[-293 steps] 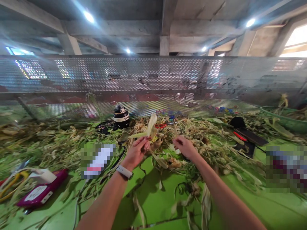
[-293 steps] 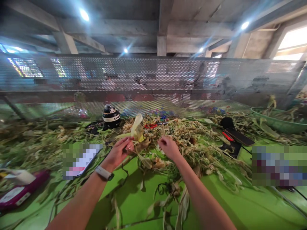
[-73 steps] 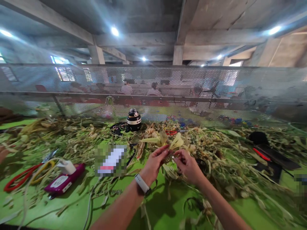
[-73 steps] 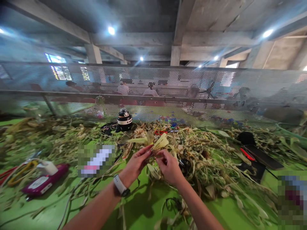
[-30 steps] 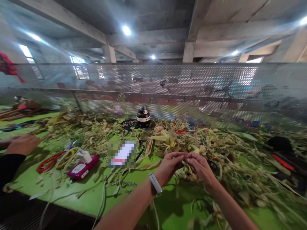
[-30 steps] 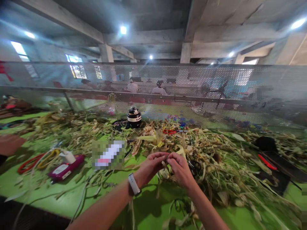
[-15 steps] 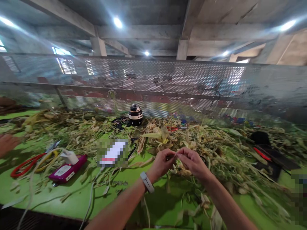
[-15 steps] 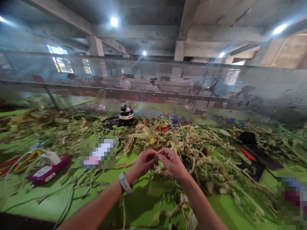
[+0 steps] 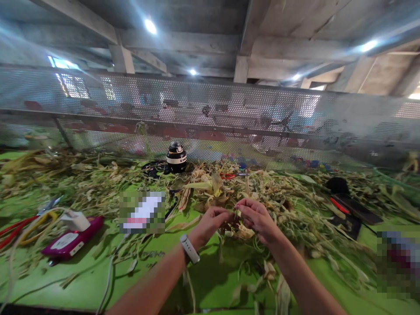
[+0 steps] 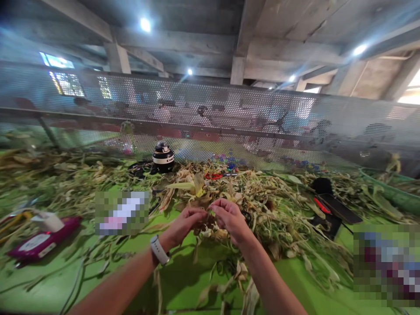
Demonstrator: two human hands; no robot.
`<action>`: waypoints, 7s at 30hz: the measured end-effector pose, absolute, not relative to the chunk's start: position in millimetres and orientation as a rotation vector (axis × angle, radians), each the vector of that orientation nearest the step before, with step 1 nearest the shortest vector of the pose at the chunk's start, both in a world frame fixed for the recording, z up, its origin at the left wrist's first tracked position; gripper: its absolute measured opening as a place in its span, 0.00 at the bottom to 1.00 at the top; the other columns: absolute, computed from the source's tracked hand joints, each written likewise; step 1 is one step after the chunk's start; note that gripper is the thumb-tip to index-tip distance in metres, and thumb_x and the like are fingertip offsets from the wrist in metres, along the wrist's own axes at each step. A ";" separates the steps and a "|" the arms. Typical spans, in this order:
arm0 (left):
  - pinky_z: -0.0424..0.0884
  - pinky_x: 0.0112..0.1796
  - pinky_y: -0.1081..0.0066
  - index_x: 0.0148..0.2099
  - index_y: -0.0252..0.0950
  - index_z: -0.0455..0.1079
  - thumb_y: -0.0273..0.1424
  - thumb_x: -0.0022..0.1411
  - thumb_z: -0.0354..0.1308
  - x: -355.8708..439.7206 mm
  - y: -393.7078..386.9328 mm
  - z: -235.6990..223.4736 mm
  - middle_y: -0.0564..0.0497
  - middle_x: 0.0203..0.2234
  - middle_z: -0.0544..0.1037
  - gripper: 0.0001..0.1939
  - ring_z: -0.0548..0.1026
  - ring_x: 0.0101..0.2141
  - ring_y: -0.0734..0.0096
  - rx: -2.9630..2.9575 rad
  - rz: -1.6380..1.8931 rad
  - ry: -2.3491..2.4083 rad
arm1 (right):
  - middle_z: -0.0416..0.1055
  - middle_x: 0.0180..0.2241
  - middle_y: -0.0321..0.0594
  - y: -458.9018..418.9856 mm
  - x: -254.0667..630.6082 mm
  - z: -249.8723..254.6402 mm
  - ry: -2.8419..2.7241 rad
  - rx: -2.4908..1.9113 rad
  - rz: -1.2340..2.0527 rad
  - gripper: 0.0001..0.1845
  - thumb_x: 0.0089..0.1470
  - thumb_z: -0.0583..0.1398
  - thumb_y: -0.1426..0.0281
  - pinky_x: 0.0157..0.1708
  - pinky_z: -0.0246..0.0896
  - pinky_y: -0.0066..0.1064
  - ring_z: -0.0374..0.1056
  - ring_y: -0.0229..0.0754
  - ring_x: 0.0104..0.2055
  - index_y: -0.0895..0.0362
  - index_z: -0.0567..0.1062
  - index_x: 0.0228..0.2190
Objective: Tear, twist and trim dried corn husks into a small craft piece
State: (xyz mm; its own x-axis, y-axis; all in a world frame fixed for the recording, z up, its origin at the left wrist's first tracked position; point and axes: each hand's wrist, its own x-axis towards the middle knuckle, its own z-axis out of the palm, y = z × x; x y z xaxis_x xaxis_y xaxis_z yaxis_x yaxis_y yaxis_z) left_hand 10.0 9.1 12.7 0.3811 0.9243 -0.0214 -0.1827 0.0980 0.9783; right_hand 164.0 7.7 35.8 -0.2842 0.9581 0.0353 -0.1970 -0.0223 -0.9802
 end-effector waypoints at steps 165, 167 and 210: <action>0.53 0.17 0.80 0.23 0.29 0.71 0.33 0.39 0.69 -6.8 29.3 1.9 0.54 0.16 0.71 0.13 0.62 0.15 0.86 0.809 0.751 0.680 | 0.58 0.21 0.35 11.2 163.4 25.4 -1.993 -1.084 0.377 0.20 0.58 0.49 0.61 0.27 0.51 0.30 0.55 0.38 0.25 0.55 0.61 0.18; 0.53 0.16 0.81 0.26 0.30 0.73 0.30 0.38 0.69 -8.3 31.2 -0.8 0.54 0.17 0.73 0.12 0.64 0.15 0.85 0.799 0.737 0.696 | 0.58 0.20 0.35 9.1 164.3 28.6 -1.958 -1.060 0.449 0.19 0.57 0.51 0.61 0.27 0.51 0.29 0.55 0.37 0.25 0.55 0.62 0.18; 0.64 0.32 0.74 0.33 0.33 0.77 0.21 0.43 0.57 -20.3 23.8 21.2 0.52 0.24 0.78 0.13 0.71 0.28 0.70 1.866 0.900 1.014 | 0.70 0.26 0.36 18.7 171.8 20.4 -1.732 -1.083 1.320 0.11 0.43 0.55 0.72 0.35 0.56 0.31 0.64 0.39 0.31 0.57 0.67 0.34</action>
State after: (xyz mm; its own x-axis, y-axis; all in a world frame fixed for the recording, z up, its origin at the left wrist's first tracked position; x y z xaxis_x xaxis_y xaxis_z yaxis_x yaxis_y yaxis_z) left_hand -20.3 23.8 21.2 0.4226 0.8837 0.2012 0.3051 -0.3478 0.8865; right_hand 171.8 18.7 20.4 -0.4095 0.9115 0.0390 0.2043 0.1332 -0.9698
